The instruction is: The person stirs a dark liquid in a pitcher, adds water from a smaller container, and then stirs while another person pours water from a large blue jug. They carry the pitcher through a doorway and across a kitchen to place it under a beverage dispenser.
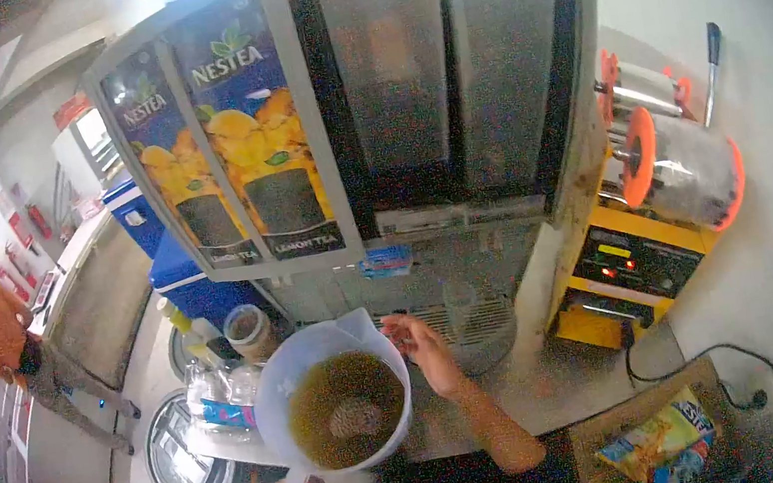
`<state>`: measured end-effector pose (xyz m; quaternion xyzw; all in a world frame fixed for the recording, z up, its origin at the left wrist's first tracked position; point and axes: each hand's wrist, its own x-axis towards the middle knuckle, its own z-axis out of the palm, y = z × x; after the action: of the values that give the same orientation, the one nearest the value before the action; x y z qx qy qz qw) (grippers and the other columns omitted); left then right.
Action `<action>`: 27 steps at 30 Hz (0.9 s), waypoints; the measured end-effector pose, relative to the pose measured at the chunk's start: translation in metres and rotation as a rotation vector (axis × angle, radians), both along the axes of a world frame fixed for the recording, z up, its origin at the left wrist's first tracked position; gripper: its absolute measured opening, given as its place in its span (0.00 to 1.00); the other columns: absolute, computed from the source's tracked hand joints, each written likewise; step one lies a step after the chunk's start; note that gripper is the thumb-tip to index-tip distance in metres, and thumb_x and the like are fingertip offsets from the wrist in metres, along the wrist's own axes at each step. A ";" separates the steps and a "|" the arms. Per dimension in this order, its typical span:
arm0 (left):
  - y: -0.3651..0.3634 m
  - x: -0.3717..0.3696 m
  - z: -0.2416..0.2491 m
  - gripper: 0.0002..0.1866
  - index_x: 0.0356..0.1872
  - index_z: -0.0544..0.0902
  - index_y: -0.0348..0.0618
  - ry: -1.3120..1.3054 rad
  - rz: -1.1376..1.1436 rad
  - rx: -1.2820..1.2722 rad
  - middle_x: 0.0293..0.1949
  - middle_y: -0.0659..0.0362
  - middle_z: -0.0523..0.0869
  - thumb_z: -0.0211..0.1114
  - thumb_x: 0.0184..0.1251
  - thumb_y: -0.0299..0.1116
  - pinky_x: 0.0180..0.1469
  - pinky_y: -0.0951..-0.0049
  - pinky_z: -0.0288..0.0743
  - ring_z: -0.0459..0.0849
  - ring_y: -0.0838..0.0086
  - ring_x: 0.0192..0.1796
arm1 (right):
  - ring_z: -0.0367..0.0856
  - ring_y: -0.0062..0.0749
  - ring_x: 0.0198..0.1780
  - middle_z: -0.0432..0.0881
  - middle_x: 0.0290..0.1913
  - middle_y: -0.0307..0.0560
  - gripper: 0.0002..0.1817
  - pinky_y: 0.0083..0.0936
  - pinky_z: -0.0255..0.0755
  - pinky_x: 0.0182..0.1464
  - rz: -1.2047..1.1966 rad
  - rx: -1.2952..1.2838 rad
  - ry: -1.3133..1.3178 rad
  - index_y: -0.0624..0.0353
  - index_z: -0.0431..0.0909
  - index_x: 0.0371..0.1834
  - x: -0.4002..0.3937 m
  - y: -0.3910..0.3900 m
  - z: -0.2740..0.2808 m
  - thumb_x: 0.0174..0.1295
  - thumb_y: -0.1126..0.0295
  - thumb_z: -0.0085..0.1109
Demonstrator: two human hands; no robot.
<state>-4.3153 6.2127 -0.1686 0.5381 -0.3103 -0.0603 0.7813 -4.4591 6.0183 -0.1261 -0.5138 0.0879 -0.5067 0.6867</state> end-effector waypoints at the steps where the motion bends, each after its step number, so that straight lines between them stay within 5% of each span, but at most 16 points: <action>1: 0.000 0.003 -0.015 0.27 0.23 0.62 0.38 -0.001 0.035 -0.030 0.11 0.62 0.66 0.62 0.39 0.52 0.12 0.82 0.59 0.66 0.80 0.12 | 0.63 0.31 0.46 0.67 0.42 0.46 0.28 0.26 0.55 0.50 0.025 0.212 -0.016 0.62 0.60 0.47 0.013 -0.006 -0.003 0.53 0.50 0.38; 2: -0.002 0.005 -0.028 0.27 0.26 0.63 0.37 0.000 0.073 -0.061 0.14 0.60 0.67 0.62 0.39 0.51 0.12 0.82 0.59 0.66 0.79 0.13 | 0.58 0.30 0.52 0.61 0.50 0.45 0.32 0.26 0.49 0.54 0.146 0.125 -0.042 0.61 0.56 0.50 0.025 -0.014 -0.017 0.53 0.44 0.28; 6: 0.004 0.011 -0.070 0.31 0.41 0.57 0.40 0.163 0.056 -0.071 0.31 0.54 0.64 0.62 0.41 0.48 0.12 0.80 0.62 0.67 0.76 0.15 | 0.49 0.31 0.58 0.54 0.56 0.43 0.39 0.23 0.34 0.59 0.457 0.215 0.077 0.60 0.50 0.55 0.046 -0.042 -0.053 0.49 0.39 0.14; 7: 0.005 0.008 -0.057 0.31 0.42 0.58 0.39 0.149 0.077 0.003 0.32 0.54 0.63 0.62 0.41 0.48 0.19 0.77 0.64 0.68 0.74 0.21 | 0.51 0.29 0.57 0.57 0.54 0.43 0.37 0.27 0.40 0.58 0.529 0.209 0.034 0.60 0.51 0.54 0.044 -0.049 -0.058 0.50 0.40 0.22; 9: 0.021 0.018 -0.071 0.32 0.41 0.60 0.36 0.199 0.012 0.227 0.33 0.55 0.64 0.62 0.41 0.47 0.34 0.71 0.64 0.67 0.72 0.34 | 0.51 0.29 0.57 0.57 0.54 0.43 0.37 0.27 0.40 0.58 0.603 0.281 0.046 0.60 0.51 0.54 0.051 -0.023 -0.083 0.50 0.40 0.22; 10: 0.018 0.016 -0.065 0.30 0.41 0.61 0.35 -0.054 0.176 0.255 0.34 0.54 0.64 0.64 0.41 0.43 0.37 0.70 0.63 0.66 0.72 0.36 | 0.51 0.29 0.57 0.57 0.54 0.43 0.37 0.27 0.40 0.58 0.638 0.311 0.058 0.60 0.51 0.54 0.058 -0.014 -0.089 0.50 0.40 0.22; 13: 0.017 0.012 -0.068 0.26 0.39 0.63 0.37 0.238 0.083 0.137 0.35 0.56 0.64 0.66 0.38 0.36 0.41 0.72 0.62 0.66 0.72 0.38 | 0.52 0.29 0.56 0.57 0.54 0.43 0.37 0.27 0.41 0.58 0.745 0.384 0.109 0.60 0.51 0.54 0.076 0.012 -0.106 0.50 0.40 0.22; 17: 0.018 0.009 -0.054 0.26 0.35 0.67 0.38 0.043 0.070 0.328 0.30 0.57 0.69 0.67 0.36 0.42 0.34 0.74 0.65 0.69 0.72 0.33 | 0.52 0.29 0.56 0.57 0.54 0.43 0.38 0.27 0.41 0.58 0.984 0.412 0.176 0.60 0.51 0.54 0.128 0.050 -0.114 0.50 0.40 0.23; 19: -0.002 0.004 -0.048 0.23 0.33 0.68 0.38 -0.252 0.331 0.035 0.27 0.58 0.70 0.68 0.36 0.37 0.28 0.77 0.66 0.71 0.76 0.28 | 0.52 0.29 0.56 0.57 0.54 0.43 0.38 0.27 0.42 0.58 1.160 0.393 0.215 0.60 0.51 0.54 0.164 0.078 -0.111 0.50 0.40 0.23; 23: 0.000 0.001 0.009 0.11 0.13 0.72 0.40 -0.140 0.101 -0.084 0.10 0.66 0.69 0.64 0.41 0.33 0.16 0.84 0.58 0.65 0.85 0.13 | 0.53 0.29 0.56 0.58 0.54 0.43 0.38 0.27 0.42 0.57 1.435 0.348 0.280 0.60 0.51 0.54 0.215 0.138 -0.099 0.49 0.40 0.24; 25: 0.009 0.011 0.006 0.11 0.15 0.71 0.39 -0.188 -0.104 0.086 0.10 0.64 0.69 0.63 0.42 0.34 0.15 0.83 0.56 0.65 0.84 0.14 | 0.53 0.29 0.55 0.58 0.53 0.44 0.38 0.27 0.43 0.57 1.501 0.321 0.311 0.60 0.51 0.54 0.230 0.153 -0.090 0.49 0.39 0.24; 27: 0.007 0.015 -0.010 0.12 0.15 0.71 0.39 -0.235 -0.039 0.088 0.10 0.64 0.68 0.62 0.43 0.35 0.15 0.82 0.56 0.65 0.83 0.14 | 0.53 0.29 0.55 0.58 0.53 0.44 0.38 0.27 0.43 0.57 1.532 0.289 0.342 0.60 0.51 0.54 0.242 0.155 -0.082 0.49 0.39 0.24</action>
<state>-4.3002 6.2202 -0.1790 0.5691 -0.4072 -0.0254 0.7139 -4.2169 6.1734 -0.2080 -0.4078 -0.1208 0.2085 0.8807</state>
